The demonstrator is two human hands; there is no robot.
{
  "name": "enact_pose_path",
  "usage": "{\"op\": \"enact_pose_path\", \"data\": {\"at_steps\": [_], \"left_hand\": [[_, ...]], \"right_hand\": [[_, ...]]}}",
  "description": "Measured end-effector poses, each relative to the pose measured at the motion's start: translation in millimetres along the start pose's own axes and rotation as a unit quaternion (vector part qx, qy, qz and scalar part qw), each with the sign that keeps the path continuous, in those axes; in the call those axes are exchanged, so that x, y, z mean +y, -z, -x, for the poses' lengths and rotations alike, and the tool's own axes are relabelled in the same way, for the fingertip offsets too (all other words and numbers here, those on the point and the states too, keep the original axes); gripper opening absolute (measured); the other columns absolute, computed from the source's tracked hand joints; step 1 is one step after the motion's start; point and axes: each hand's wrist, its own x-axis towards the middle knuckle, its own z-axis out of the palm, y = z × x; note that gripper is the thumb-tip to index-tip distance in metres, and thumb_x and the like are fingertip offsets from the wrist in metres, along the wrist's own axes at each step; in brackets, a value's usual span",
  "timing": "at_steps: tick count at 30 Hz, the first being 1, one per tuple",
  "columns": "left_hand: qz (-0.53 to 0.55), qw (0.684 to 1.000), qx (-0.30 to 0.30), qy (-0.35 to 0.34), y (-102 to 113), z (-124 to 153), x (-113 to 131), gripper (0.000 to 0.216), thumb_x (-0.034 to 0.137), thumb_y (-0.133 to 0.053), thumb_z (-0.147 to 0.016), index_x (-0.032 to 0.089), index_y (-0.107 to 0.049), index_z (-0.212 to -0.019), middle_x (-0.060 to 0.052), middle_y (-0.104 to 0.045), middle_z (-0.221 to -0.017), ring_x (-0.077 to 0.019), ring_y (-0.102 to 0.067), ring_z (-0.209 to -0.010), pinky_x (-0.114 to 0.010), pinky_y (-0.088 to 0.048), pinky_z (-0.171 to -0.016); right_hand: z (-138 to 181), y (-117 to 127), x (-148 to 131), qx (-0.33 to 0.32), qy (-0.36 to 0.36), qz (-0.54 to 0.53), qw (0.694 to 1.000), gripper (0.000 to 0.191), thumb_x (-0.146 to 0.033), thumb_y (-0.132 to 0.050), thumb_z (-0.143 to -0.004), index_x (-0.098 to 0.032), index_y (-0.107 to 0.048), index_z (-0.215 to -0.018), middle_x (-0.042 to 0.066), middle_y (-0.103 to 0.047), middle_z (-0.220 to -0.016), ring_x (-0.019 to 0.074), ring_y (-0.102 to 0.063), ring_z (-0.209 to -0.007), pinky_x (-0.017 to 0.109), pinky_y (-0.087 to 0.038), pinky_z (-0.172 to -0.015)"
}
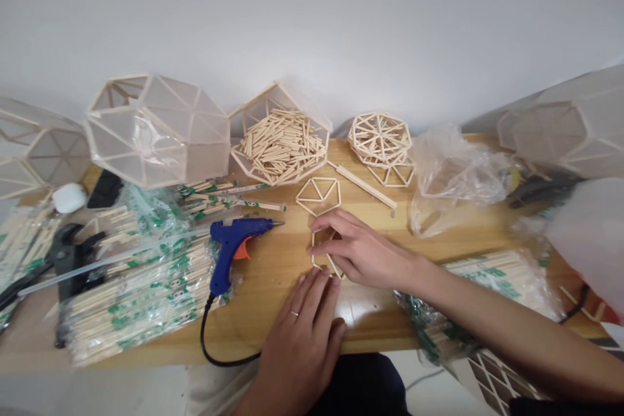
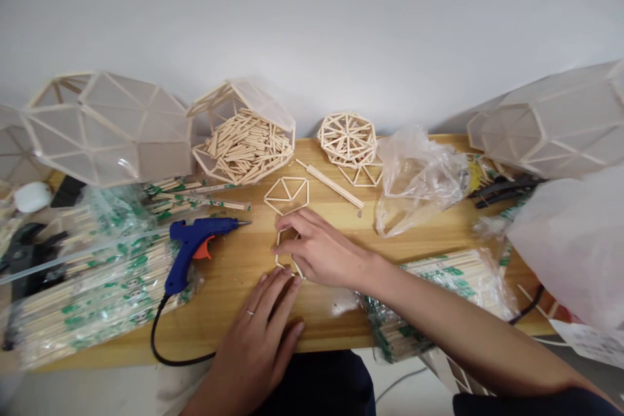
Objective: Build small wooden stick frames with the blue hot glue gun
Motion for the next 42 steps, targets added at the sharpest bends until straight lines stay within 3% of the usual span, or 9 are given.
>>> {"op": "enact_pose_path", "data": {"at_steps": [33,42], "left_hand": [[-0.001,1.0,0.001,-0.004,1.3,-1.2,-0.4,0.047,0.023,-0.057,-0.103,0.006,-0.06,-0.147,-0.018,-0.066,-0.151,-0.0328,-0.062,-0.141,-0.048,-0.056,-0.116],[0.001,1.0,0.003,-0.002,0.5,-0.4,-0.5,0.048,0.024,-0.056,-0.103,0.006,-0.059,-0.148,-0.018,-0.066,-0.152,-0.0324,-0.061,-0.143,-0.048,-0.055,-0.116]], "right_hand": [[-0.7,2.3,-3.5,-0.012,0.005,0.012,1.0,0.024,-0.011,-0.062,-0.099,-0.016,-0.081,-0.114,0.016,-0.065,-0.124,0.0284,-0.062,-0.12,0.047,-0.057,-0.106],[-0.3,0.5,-2.1,-0.003,0.005,0.011,1.0,0.032,-0.006,-0.056,-0.098,-0.017,-0.08,-0.116,0.014,-0.065,-0.124,0.0275,-0.062,-0.122,0.046,-0.057,-0.107]]}}
